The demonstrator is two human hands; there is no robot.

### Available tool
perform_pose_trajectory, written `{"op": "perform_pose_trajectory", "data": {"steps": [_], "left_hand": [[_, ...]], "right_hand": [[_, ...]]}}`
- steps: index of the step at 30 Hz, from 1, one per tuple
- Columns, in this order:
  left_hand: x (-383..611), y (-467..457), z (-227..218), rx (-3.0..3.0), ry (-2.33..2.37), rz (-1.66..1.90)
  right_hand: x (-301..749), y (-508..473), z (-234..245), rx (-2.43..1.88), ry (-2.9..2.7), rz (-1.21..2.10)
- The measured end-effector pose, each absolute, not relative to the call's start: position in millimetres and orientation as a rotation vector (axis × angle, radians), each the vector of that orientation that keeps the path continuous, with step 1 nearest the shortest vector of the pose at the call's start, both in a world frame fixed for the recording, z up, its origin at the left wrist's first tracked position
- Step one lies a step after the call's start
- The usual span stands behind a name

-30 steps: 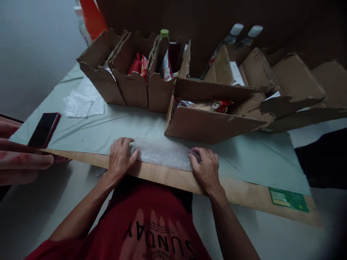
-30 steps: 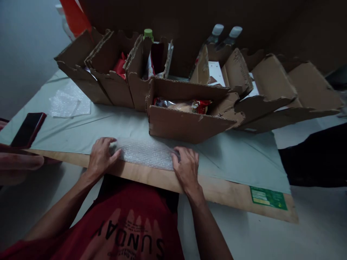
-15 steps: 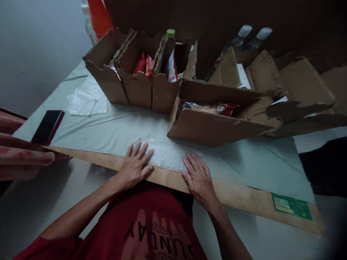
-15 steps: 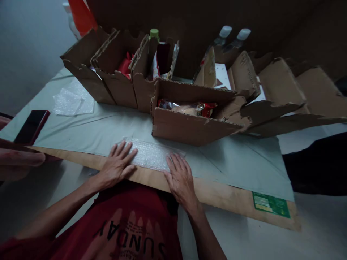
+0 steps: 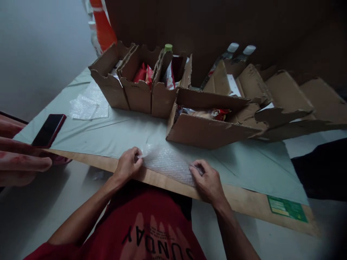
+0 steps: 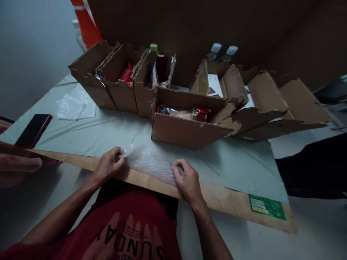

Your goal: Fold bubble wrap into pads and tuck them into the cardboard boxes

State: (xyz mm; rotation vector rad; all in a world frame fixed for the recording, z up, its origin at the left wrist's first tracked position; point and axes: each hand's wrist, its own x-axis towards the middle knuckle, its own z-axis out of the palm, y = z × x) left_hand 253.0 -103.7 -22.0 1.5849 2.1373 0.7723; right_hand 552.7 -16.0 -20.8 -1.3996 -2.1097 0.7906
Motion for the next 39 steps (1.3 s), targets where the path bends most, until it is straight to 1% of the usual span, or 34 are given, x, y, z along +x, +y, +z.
{"op": "perform_pose_trajectory", "data": {"steps": [2, 5, 7, 9, 11, 13, 15, 18, 21, 25, 27, 28, 31, 33, 35, 37, 39], "left_hand": [[236, -92, -6, 1.531, 2.047, 0.799], [212, -52, 21, 1.694, 2.05, 0.722], [201, -19, 33, 1.844, 2.117, 0.58], [196, 6, 35, 1.966, 2.215, 0.468], [195, 9, 27, 2.071, 2.255, 0.498], [200, -16, 14, 2.2, 2.128, 0.648], [211, -61, -1, 2.33, 1.855, 0.771], [239, -129, -19, 2.386, 1.596, 0.747], [264, -158, -34, 2.373, 1.642, 0.807], [273, -145, -43, 2.121, 1.705, 1.067], [270, -135, -41, 1.806, 1.8, 1.122], [269, -131, -39, 1.638, 1.856, 1.114], [265, -121, -36, 1.344, 1.978, 1.059], [264, -115, -38, 1.34, 2.025, 1.043], [264, -109, -41, 1.4, 2.062, 1.04], [264, -105, -45, 1.476, 2.104, 1.027], [264, -104, -45, 1.561, 2.166, 1.0]], "right_hand": [[548, -35, -13, -1.383, -1.964, 1.058], [523, -55, -9, -1.275, -1.889, 1.355], [502, -58, -13, -1.265, -1.92, 1.373], [485, -54, -19, -1.32, -1.975, 1.278], [475, -47, -25, -1.356, -2.025, 1.209], [472, -41, -27, -1.324, -2.026, 1.235], [472, -39, -26, -1.266, -1.946, 1.359], [470, -41, -22, -1.27, -1.68, 1.704], [463, -46, -19, -1.305, -1.371, 1.95], [463, -52, -19, -1.242, -1.216, 2.004], [469, -53, -18, -1.209, -1.254, 1.937], [473, -54, -17, -1.211, -1.31, 1.846], [479, -54, -12, -1.221, -1.655, 1.355], [477, -52, -10, -1.086, -1.982, 1.003], [469, -47, -11, -0.877, -2.275, 0.723], [459, -40, -15, -0.725, -2.488, 0.529], [451, -32, -22, -0.66, -2.629, 0.417]]}}
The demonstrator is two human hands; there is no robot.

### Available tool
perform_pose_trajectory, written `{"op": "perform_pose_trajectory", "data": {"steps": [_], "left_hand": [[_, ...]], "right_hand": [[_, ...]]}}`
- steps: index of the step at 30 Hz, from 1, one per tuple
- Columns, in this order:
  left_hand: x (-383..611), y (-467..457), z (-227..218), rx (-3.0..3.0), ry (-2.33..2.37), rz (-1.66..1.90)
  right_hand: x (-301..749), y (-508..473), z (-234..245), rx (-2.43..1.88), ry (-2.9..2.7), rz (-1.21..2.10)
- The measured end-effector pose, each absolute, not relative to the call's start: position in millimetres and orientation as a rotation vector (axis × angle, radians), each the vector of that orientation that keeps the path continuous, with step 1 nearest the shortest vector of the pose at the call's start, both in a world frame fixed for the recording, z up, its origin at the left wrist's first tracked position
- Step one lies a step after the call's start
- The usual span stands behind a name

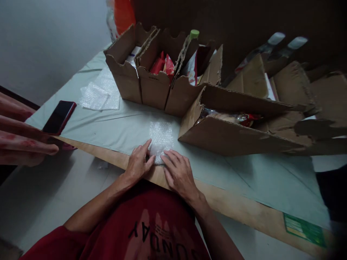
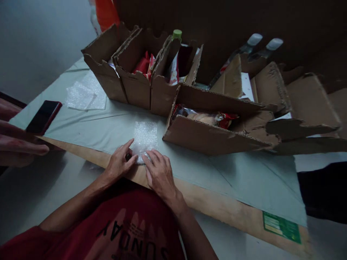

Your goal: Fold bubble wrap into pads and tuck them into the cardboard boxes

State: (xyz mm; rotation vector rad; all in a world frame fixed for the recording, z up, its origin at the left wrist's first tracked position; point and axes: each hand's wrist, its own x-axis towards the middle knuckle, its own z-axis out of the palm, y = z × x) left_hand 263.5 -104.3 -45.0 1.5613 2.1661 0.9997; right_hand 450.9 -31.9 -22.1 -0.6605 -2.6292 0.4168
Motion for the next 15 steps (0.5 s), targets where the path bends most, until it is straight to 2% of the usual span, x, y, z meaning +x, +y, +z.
{"op": "perform_pose_trajectory", "data": {"steps": [4, 8, 12, 15], "left_hand": [[263, -115, -37, 1.787, 2.247, 1.028], [262, -130, -29, 2.031, 2.015, 1.052], [259, -130, -31, 1.874, 1.972, 1.106], [254, -120, -35, 1.763, 2.054, 1.092]], "right_hand": [[443, -21, -33, -0.628, -2.715, 0.347], [440, -18, -29, -0.614, -2.683, 0.46], [439, -19, -19, -0.688, -2.584, 0.655], [444, -22, -15, -0.776, -2.419, 0.483]]}}
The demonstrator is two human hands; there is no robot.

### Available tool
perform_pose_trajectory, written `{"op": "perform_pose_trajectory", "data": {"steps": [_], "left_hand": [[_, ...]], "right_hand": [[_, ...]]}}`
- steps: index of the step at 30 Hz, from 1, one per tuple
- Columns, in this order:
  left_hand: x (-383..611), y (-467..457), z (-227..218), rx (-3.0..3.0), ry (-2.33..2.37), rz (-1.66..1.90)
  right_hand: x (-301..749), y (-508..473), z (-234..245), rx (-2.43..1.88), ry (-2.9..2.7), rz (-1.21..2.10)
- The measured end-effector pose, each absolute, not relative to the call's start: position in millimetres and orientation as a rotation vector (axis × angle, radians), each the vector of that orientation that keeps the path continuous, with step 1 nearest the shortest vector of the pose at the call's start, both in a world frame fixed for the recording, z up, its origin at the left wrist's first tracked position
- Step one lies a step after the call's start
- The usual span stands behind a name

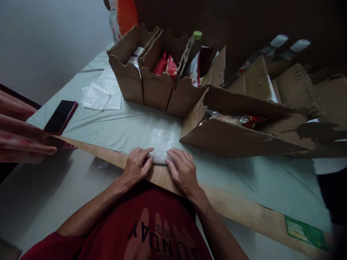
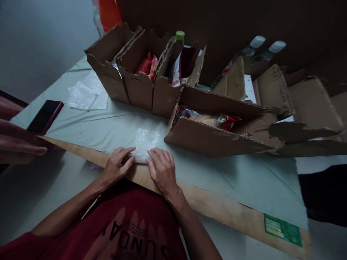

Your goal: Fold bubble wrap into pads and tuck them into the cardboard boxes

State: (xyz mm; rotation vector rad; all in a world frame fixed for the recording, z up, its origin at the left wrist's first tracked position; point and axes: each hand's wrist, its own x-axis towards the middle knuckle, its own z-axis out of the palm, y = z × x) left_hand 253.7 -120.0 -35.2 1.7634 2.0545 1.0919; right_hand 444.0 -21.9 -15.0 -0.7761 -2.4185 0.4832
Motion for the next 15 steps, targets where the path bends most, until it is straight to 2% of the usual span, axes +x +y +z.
{"op": "perform_pose_trajectory", "data": {"steps": [3, 7, 11, 15], "left_hand": [[250, -108, -40, 1.764, 2.167, 1.004], [249, -104, -42, 1.839, 2.251, 0.961], [248, -120, -36, 2.044, 2.015, 1.013], [244, -129, -32, 1.943, 1.932, 1.045]], "right_hand": [[449, -25, -16, -0.753, -2.444, 0.335], [443, -22, -27, -0.685, -2.617, 0.336], [437, -16, -30, -0.685, -2.587, 0.537], [439, -17, -24, -0.753, -2.521, 0.804]]}}
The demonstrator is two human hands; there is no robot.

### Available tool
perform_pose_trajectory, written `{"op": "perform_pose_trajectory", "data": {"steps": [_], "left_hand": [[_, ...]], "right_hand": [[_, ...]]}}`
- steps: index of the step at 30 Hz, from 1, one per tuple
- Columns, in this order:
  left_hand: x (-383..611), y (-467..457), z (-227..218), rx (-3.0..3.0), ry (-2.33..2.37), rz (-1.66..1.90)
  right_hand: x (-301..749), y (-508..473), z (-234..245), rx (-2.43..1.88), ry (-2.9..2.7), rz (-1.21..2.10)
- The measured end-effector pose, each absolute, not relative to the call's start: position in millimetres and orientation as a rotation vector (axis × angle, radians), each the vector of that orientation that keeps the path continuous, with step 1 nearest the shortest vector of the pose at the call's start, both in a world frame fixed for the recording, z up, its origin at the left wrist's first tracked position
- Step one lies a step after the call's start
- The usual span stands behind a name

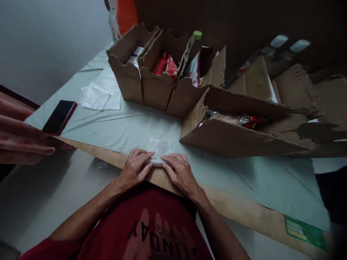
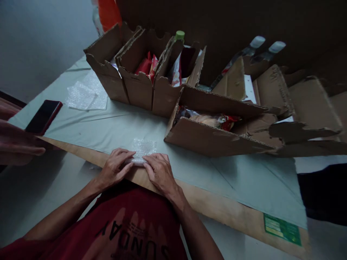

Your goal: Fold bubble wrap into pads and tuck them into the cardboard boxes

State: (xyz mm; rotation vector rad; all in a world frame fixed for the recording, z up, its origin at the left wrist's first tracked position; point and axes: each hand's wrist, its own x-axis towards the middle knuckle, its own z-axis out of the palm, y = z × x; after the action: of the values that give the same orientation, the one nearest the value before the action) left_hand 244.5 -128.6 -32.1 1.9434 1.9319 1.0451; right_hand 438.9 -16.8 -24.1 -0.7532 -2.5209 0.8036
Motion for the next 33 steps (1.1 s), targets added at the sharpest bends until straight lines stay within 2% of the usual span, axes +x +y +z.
{"op": "perform_pose_trajectory", "data": {"steps": [3, 6, 10, 14, 17, 20, 22, 26, 30, 33], "left_hand": [[242, -116, -36, 1.857, 2.047, 0.985], [239, -98, -41, 1.803, 2.225, 0.891], [235, -96, -37, 1.651, 2.276, 1.06], [248, -123, -24, 1.19, 2.053, 1.35], [266, -136, -19, 0.855, 1.807, 1.304], [285, -134, -17, 0.77, 1.632, 1.265], [293, -127, -16, 0.813, 1.604, 1.271], [296, -116, -13, 1.214, 1.681, 1.254], [302, -107, -6, 1.698, 1.472, 0.99], [310, -100, 3, 1.826, 1.323, 0.865]], "right_hand": [[438, -20, -20, -0.845, -2.446, 0.626], [431, -21, -19, -0.747, -2.526, 0.394], [415, -16, -25, -0.676, -2.667, 0.399], [409, -12, -28, -0.892, -2.377, 0.7], [413, -23, -23, -1.016, -2.061, 1.087], [421, -39, -17, -1.004, -1.846, 1.465], [432, -44, -11, -0.992, -1.842, 1.494], [469, -34, 12, -0.976, -2.071, 1.219], [501, -20, 37, -0.823, -2.405, 1.291], [512, -15, 51, -0.737, -2.577, 1.14]]}}
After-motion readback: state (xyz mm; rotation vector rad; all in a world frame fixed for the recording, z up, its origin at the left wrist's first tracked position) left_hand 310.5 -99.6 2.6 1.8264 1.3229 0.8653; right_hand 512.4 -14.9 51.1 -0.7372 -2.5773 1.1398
